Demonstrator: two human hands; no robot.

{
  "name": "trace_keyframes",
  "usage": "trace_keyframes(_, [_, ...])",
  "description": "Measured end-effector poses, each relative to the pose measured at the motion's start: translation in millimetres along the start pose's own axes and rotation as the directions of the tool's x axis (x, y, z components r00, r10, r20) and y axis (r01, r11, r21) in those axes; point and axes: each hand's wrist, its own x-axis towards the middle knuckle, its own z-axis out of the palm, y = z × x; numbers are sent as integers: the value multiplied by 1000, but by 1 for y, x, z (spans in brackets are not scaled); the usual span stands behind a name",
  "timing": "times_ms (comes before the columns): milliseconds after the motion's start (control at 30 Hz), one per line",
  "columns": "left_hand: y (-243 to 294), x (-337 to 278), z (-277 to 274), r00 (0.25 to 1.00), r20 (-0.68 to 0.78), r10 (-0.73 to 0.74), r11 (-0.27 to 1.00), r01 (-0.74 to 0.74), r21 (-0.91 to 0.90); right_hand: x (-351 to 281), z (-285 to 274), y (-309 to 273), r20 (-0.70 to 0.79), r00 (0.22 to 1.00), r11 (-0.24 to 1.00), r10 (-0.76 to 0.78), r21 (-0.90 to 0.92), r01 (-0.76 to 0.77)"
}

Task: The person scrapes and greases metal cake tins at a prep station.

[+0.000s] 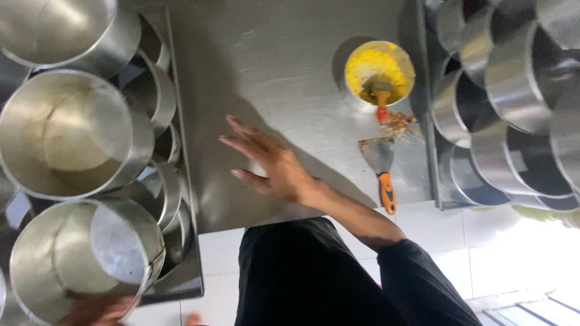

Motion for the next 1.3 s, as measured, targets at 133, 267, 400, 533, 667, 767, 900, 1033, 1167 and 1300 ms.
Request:
trace_keyframes(133, [293,63,191,879,114,462,885,-451,-111,-30,-63,-18,-111,991,996,80,-38,-85])
trace_keyframes(267, [401,-1,289,497,-54,866,461,-836,-297,-68,-136,-48,-163,978,966,131,-200,-163])
trace_keyframes(400, [405,10,315,595,1,804,571,-770,-285,-142,-197,-65,-344,932,947,112,-248,-205])
trace_keyframes(533, [399,30,322,610,40,792,597,-757,-267,-218,-259,-72,-700,679,446,222,-546,-709])
trace_keyframes(667, [390,48,325,599,77,797,590,-744,-313,-336,-298,-20,-798,261,-35,543,-333,-942])
trace_keyframes(767, [408,48,332,569,118,814,575,-761,-301,-270,-291,-50,-819,293,-83,494,-379,-922])
trace_keyframes(900, [408,55,340,560,144,816,576,-764,-291,-239,-285,-64,-781,460,90,423,-469,-879])
trace_keyframes(1033, [410,58,343,538,166,827,562,-776,-286,-257,-279,-63,-762,498,58,413,-524,-850])
trace_keyframes(1167, [412,58,346,572,173,802,596,-745,-301,-343,-274,-47,-809,330,60,487,-345,-937])
trace_keyframes(1300, [413,63,350,568,185,802,597,-755,-270,-411,-254,-62,-810,100,-77,578,-175,-982])
